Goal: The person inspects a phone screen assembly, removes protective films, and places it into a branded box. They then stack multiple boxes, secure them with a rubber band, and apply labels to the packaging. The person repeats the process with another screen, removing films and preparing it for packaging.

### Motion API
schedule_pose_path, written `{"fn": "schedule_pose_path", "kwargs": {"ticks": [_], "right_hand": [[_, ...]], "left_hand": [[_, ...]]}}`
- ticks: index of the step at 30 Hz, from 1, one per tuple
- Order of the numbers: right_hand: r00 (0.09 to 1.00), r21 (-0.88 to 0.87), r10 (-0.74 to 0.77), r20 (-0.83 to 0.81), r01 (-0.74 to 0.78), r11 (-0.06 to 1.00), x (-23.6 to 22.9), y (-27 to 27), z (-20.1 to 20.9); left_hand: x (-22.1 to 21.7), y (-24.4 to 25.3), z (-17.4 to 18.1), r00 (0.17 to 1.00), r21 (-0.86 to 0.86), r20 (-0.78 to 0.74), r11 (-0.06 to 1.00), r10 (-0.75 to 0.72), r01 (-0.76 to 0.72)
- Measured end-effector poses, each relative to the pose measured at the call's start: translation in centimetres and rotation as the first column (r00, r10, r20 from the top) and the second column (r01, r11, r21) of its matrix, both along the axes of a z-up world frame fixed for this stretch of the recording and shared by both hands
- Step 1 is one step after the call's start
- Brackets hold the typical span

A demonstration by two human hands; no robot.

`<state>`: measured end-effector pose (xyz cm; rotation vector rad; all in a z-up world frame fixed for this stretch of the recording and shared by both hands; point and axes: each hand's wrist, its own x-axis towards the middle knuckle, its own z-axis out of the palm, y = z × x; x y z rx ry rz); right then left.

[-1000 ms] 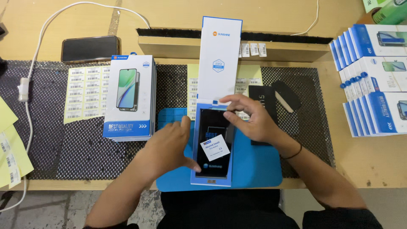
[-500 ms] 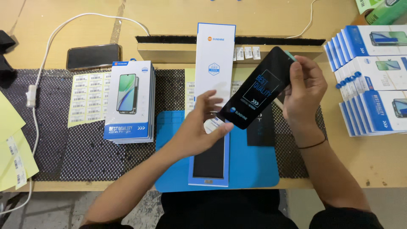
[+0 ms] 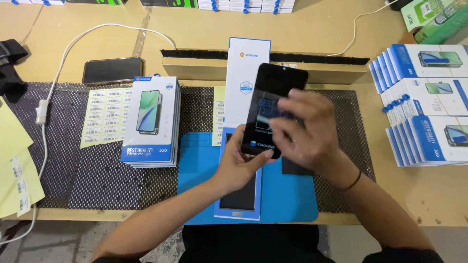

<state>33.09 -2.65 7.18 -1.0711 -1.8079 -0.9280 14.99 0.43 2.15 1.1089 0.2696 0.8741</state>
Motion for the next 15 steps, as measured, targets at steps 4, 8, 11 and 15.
{"fn": "schedule_pose_path", "kwargs": {"ticks": [4,8,11,15], "right_hand": [[0.989,-0.078,0.148,-0.012,-0.149,0.986,-0.8,-3.0,-3.6],[0.958,0.023,0.241,-0.154,-0.240,0.970,3.6,-5.3,-7.3],[0.918,0.042,0.155,-0.365,-0.151,0.988,4.8,-5.0,-6.8],[0.855,-0.055,0.110,-0.507,-0.159,0.986,6.1,-4.4,-6.7]], "left_hand": [[-0.3,1.6,-1.6,0.991,-0.033,0.039,0.992,0.125,-0.124],[-0.7,2.6,-1.6,0.969,-0.059,0.103,0.974,0.224,-0.219],[-2.7,2.8,0.3,0.989,0.014,0.035,0.990,0.143,-0.143],[-2.9,2.3,0.8,0.981,0.144,0.019,0.970,0.193,-0.193]]}}
